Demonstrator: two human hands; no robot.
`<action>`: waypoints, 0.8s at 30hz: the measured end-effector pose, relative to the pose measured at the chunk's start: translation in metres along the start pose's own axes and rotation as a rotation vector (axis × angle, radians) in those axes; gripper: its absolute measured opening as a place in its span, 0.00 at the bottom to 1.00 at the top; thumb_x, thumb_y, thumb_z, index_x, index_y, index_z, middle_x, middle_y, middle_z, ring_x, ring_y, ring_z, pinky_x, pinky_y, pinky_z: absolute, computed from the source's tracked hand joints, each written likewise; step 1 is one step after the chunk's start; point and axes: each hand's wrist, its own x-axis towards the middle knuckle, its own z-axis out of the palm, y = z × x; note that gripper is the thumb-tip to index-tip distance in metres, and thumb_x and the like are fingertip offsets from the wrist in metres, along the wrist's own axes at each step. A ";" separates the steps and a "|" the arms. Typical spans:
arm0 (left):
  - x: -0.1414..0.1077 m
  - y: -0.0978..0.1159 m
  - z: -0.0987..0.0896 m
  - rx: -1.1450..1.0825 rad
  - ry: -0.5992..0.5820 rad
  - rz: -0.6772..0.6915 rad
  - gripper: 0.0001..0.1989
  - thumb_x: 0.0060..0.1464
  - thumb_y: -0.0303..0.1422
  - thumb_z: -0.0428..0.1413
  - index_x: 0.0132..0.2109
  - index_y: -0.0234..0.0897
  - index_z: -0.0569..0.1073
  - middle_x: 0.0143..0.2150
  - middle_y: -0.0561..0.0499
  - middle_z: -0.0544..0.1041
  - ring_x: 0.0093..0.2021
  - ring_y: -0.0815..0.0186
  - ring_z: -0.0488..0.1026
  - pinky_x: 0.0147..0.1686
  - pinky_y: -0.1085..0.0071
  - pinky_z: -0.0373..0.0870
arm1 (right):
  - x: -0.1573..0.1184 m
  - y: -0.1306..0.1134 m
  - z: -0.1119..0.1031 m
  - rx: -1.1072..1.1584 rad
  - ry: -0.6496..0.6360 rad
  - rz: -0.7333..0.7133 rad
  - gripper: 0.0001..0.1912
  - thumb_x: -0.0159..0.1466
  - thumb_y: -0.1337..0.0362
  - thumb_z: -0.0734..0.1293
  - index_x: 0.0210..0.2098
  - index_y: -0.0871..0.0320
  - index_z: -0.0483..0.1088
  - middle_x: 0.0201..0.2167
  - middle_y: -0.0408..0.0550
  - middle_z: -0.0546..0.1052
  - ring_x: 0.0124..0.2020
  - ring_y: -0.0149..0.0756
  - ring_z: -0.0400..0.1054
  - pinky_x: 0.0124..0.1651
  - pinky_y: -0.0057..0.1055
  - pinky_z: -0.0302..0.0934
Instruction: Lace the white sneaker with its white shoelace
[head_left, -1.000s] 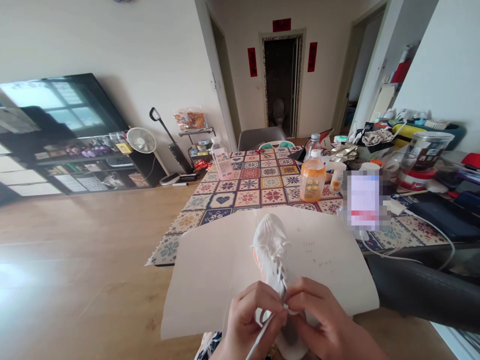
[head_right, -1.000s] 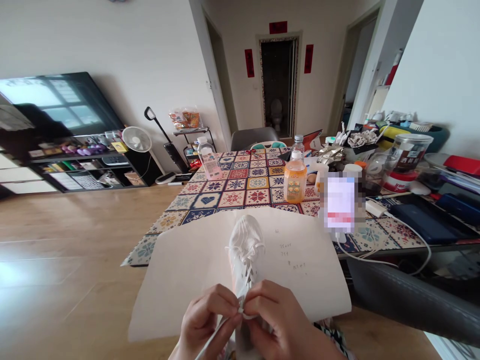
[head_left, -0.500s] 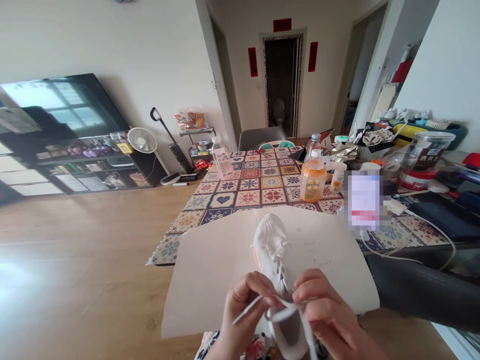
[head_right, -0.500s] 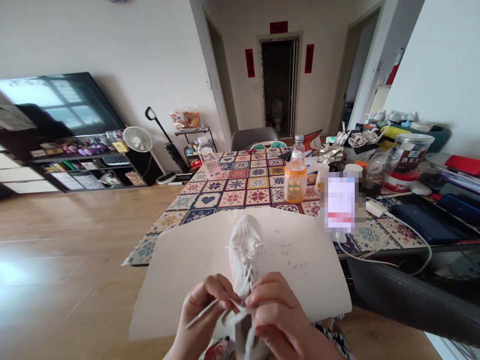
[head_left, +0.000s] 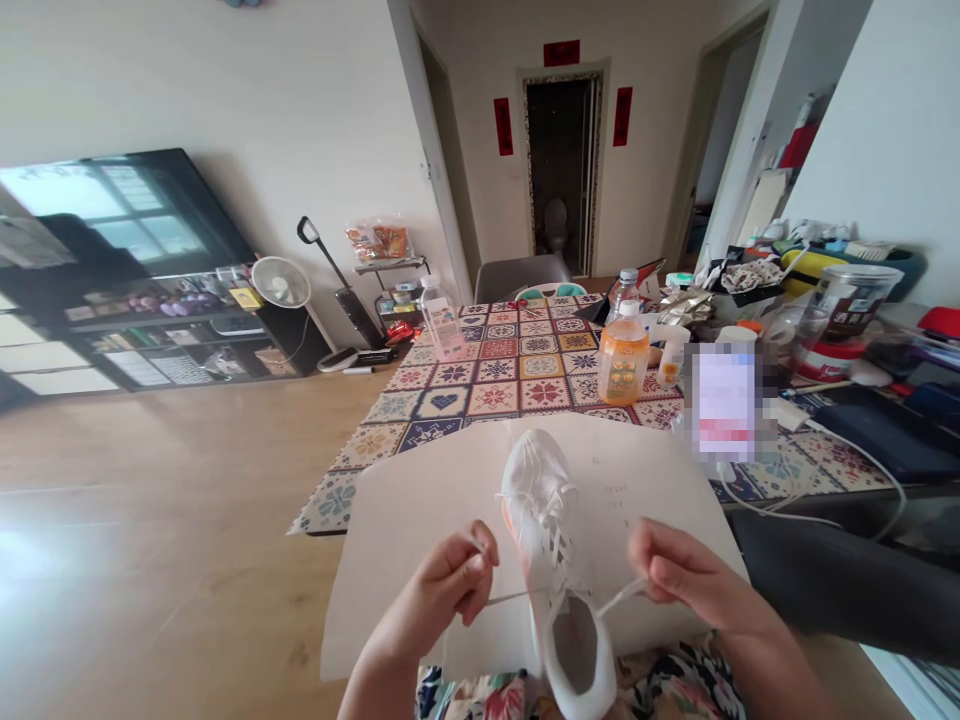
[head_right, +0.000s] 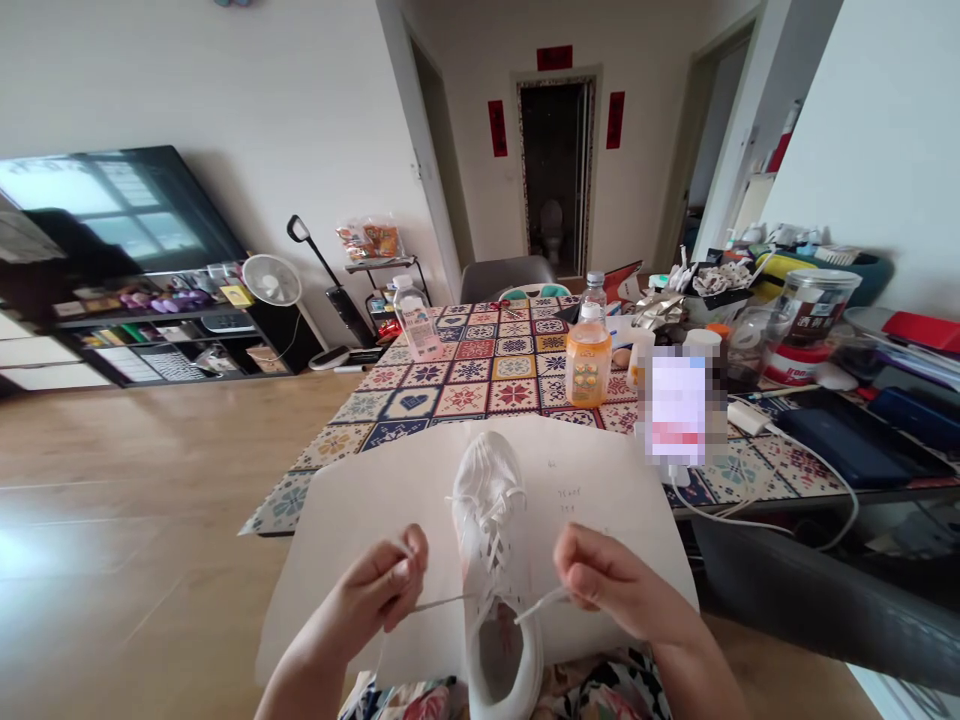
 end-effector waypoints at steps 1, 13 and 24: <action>0.001 -0.001 0.002 0.086 -0.021 -0.031 0.23 0.58 0.53 0.58 0.35 0.36 0.73 0.15 0.63 0.61 0.15 0.75 0.49 0.19 0.76 0.46 | 0.001 0.000 0.003 -0.114 -0.005 0.018 0.25 0.66 0.39 0.66 0.31 0.55 0.65 0.23 0.36 0.59 0.23 0.29 0.50 0.27 0.27 0.48; -0.001 0.013 0.005 0.691 -0.109 -0.217 0.06 0.55 0.27 0.53 0.31 0.37 0.74 0.21 0.59 0.69 0.23 0.69 0.66 0.26 0.76 0.60 | 0.006 -0.008 0.014 -0.841 0.001 -0.018 0.18 0.74 0.58 0.61 0.28 0.55 0.68 0.25 0.40 0.72 0.27 0.35 0.67 0.32 0.28 0.59; -0.004 0.011 0.018 0.176 -0.173 0.336 0.17 0.58 0.48 0.62 0.32 0.38 0.76 0.38 0.42 0.80 0.41 0.57 0.75 0.43 0.64 0.70 | 0.011 -0.006 0.017 -0.254 -0.188 -0.329 0.15 0.68 0.51 0.70 0.32 0.53 0.76 0.43 0.49 0.81 0.51 0.45 0.73 0.55 0.45 0.64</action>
